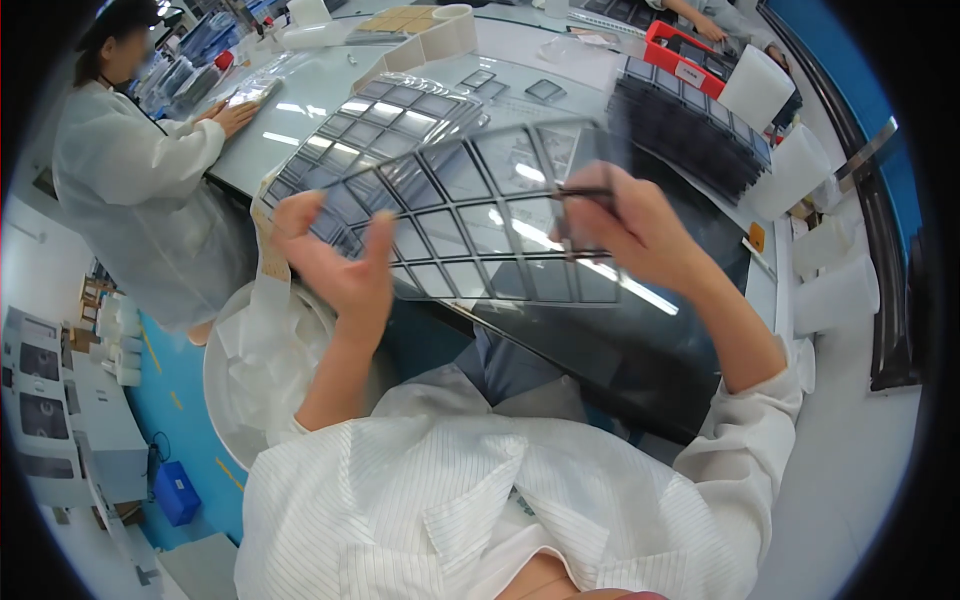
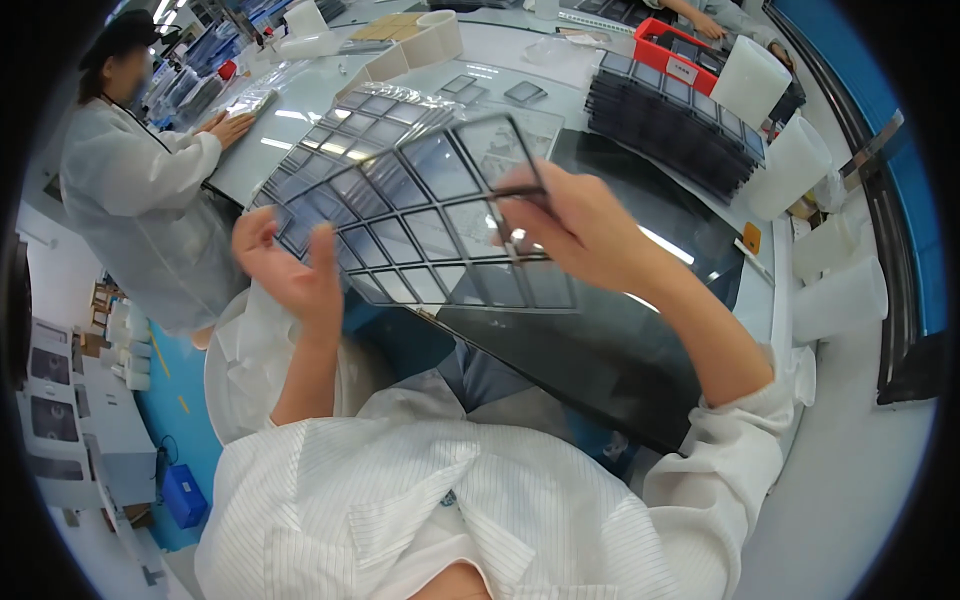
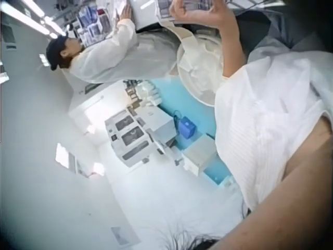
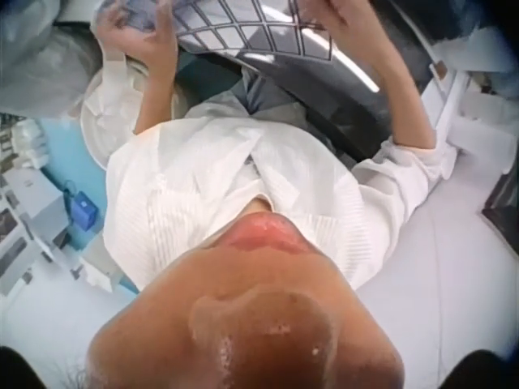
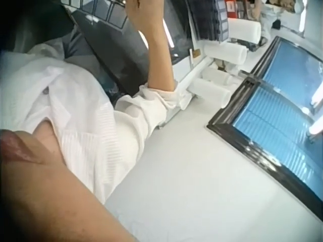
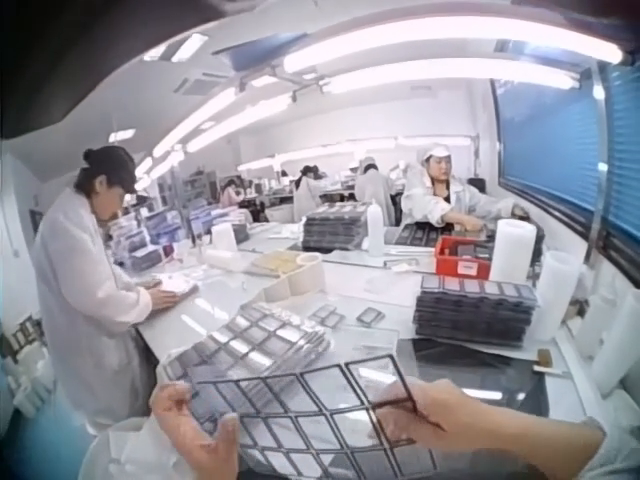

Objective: The recorder is inspecting and cleaning transparent grid-like filters at a production workstation.

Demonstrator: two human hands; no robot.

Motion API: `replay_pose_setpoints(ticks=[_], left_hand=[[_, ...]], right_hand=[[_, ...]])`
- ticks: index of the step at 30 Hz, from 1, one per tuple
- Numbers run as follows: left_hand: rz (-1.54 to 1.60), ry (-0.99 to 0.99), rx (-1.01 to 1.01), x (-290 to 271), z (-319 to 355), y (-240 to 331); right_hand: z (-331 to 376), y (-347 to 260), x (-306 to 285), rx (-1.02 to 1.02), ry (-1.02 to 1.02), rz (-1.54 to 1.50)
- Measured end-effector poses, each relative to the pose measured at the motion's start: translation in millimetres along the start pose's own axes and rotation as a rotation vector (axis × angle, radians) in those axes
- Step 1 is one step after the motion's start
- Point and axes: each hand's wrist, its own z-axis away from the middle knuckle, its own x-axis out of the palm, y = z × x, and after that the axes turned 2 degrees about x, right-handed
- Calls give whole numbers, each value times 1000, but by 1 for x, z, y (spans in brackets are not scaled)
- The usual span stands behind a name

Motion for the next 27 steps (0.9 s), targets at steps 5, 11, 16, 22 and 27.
replay_pose_setpoints(ticks=[5,11,16,22,27], left_hand=[[998,-210,-817,10,37,5],[836,-993,-1249,27,37,20],[772,-1096,-1248,53,38,37],[566,-1398,-1152,46,37,47],[603,-1330,-1222,46,47,46]], right_hand=[[69,-15,-19,183,183,-126],[138,-5,-20,643,393,-331],[185,11,-5,850,553,-402],[208,3,8,1066,650,-309],[212,11,13,1040,721,-299]])
